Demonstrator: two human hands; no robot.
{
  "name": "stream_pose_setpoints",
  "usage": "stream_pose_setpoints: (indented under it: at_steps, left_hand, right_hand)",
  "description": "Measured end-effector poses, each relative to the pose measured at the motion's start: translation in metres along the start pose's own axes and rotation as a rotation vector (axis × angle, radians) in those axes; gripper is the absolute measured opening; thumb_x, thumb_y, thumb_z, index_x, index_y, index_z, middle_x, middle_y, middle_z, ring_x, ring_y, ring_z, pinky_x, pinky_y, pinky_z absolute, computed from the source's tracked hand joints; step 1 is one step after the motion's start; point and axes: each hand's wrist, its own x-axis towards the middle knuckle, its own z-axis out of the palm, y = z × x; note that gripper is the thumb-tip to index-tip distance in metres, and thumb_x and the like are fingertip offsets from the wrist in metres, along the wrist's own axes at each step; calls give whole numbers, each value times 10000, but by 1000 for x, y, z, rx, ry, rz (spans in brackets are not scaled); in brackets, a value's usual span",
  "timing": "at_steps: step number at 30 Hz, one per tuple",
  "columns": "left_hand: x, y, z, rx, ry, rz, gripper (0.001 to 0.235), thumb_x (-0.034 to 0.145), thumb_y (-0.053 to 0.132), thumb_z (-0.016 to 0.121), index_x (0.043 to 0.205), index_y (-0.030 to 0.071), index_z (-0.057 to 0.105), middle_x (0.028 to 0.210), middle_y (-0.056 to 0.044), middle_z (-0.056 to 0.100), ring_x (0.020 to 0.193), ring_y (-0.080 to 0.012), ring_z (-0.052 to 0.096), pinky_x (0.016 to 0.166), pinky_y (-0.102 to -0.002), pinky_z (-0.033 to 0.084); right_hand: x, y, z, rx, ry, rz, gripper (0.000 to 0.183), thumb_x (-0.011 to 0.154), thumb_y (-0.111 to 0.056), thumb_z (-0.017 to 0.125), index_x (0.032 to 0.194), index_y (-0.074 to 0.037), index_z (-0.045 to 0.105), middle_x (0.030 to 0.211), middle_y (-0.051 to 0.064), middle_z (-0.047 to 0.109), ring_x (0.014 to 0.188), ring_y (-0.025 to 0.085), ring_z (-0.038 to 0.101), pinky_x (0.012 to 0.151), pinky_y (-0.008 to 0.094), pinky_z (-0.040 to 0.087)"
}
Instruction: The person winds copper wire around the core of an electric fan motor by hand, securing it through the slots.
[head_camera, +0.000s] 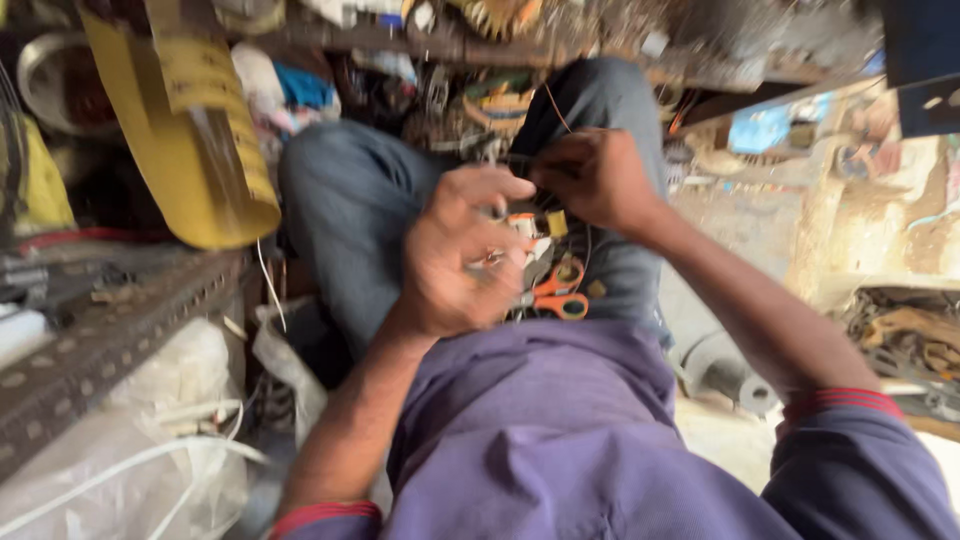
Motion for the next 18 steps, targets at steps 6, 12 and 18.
stream_pose_setpoints:
  at_steps: [6, 12, 18]
  left_hand:
    - [34, -67, -3, 227, -463, -271, 187, 867, 255, 819, 888, 71, 790, 1021, -116, 725, 1043, -279, 671, 943, -429, 528]
    - [-21, -11, -3, -125, -116, 138, 177, 940, 43, 668, 1081, 20, 773, 1406, -139, 554, 1315, -290, 549, 1143, -489, 468]
    - [3, 12, -7, 15, -56, 165, 114, 834, 31, 688, 942, 1, 707, 1353, -168, 619, 1190, -349, 632, 1042, -480, 548]
  right_hand:
    - [-11, -22, -8, -406, -93, -360, 125, 802, -177, 801, 899, -99, 815, 745, 107, 688, 602, 291, 625, 499, 431, 458]
    - [-80, -25, -26, 286, -285, -257, 110, 841, -134, 755, 918, -58, 730, 875, 143, 721, 759, 273, 704, 705, 348, 563]
    - [10, 23, -5, 404, -62, 364, 78, 873, -147, 817, 904, -81, 789, 826, 82, 767, 720, 167, 714, 638, 272, 567]
